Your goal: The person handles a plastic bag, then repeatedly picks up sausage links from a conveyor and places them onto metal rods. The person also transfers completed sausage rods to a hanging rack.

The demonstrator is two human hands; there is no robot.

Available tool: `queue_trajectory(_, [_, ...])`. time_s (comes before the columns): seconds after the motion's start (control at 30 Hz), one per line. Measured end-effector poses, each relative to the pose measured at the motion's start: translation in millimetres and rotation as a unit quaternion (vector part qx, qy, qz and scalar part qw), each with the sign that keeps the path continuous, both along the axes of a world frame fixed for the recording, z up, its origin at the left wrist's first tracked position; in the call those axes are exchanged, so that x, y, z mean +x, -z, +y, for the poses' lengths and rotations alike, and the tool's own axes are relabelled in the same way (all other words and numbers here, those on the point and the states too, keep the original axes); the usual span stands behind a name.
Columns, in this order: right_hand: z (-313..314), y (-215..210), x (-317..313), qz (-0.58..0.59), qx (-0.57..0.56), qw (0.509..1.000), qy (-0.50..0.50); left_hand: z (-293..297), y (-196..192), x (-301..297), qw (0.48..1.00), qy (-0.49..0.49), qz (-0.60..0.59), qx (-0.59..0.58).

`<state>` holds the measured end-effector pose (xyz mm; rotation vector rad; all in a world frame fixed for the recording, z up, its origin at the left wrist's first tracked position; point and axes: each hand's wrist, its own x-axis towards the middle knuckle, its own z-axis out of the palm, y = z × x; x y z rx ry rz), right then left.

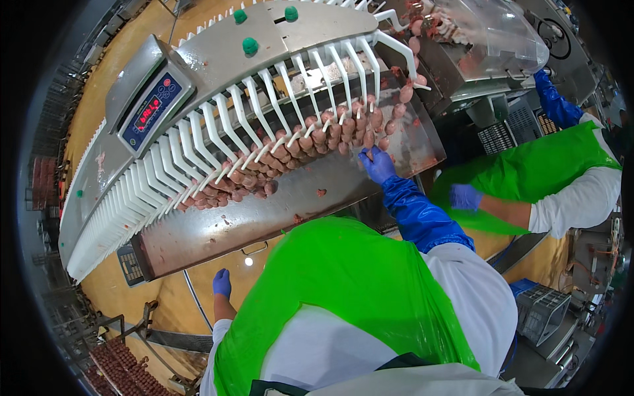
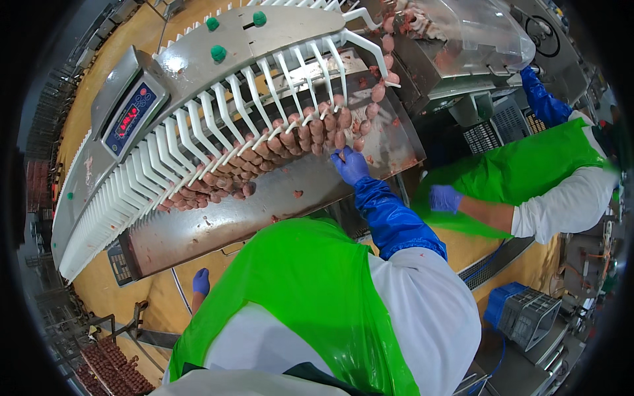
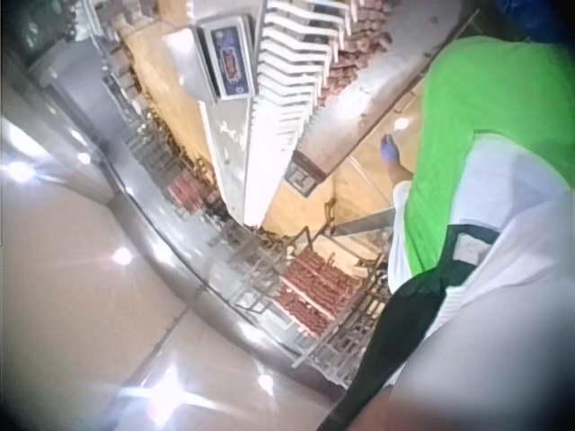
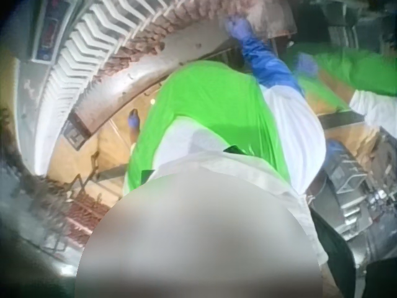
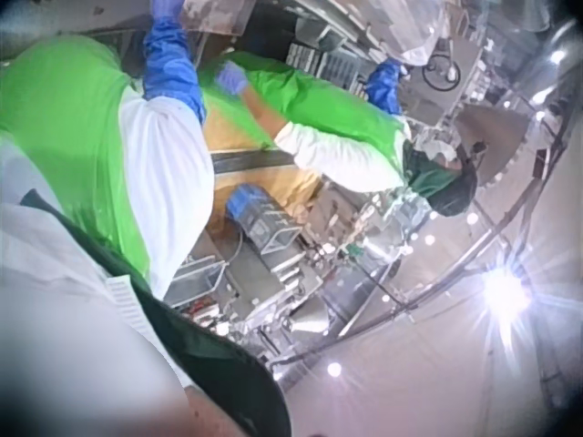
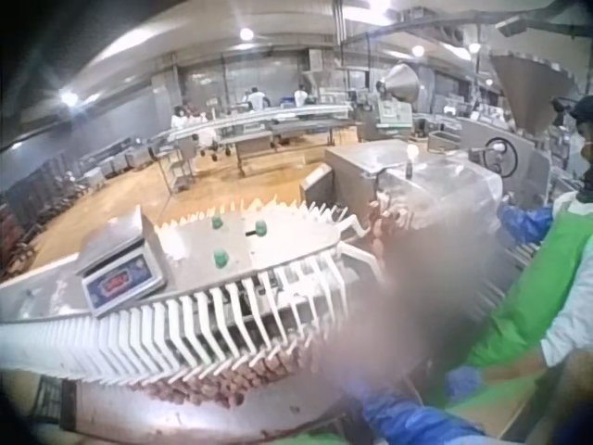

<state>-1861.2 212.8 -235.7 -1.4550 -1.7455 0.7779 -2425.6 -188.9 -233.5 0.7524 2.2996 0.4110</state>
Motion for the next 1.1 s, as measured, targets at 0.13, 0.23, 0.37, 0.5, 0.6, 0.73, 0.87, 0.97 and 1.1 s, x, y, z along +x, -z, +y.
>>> queue_trajectory(0.13, [4.6, -27.3, 17.2, 0.063, 0.072, 0.993, 0.065, -4.9, -7.8, 0.5, 0.999, 0.014, 0.02, -0.031])
queue_trajectory(0.23, [61.7, -58.8, 50.7, 0.015, 0.189, 0.964, 0.188, -0.1, -15.4, 5.7, 0.999, 0.014, 0.028, -0.029])
queue_trajectory(0.37, [113.4, -119.0, 69.7, 0.059, 0.217, 0.954, 0.199, 16.9, -8.9, -0.4, 1.0, 0.018, 0.01, 0.003])
queue_trajectory(0.5, [133.8, -108.5, 78.4, 0.213, 0.031, 0.976, -0.02, 43.1, -12.3, 6.0, 0.999, 0.021, 0.004, 0.028])
queue_trajectory(0.6, [113.6, -98.5, 56.1, 0.163, -0.103, 0.972, -0.137, 48.1, -10.8, 12.3, 0.999, 0.029, 0.011, 0.03])
queue_trajectory(0.73, [83.9, -91.6, 23.3, 0.486, -0.16, 0.853, -0.106, 43.7, -9.8, 19.4, 1.0, 0.023, -0.006, 0.02])
queue_trajectory(0.87, [72.0, -96.6, 25.0, 0.482, -0.145, 0.863, -0.043, 24.1, -3.8, 13.5, 1.0, 0.02, 0.001, -0.014])
queue_trajectory(0.97, [72.0, -103.4, 31.3, 0.564, -0.19, 0.803, -0.003, 26.4, -9.3, 16.1, 0.999, 0.022, 0.001, -0.025])
queue_trajectory(1.1, [72.5, -95.6, 27.4, 0.565, -0.162, 0.809, -0.01, 24.0, 0.1, 6.5, 1.0, 0.026, 0.0, -0.007])
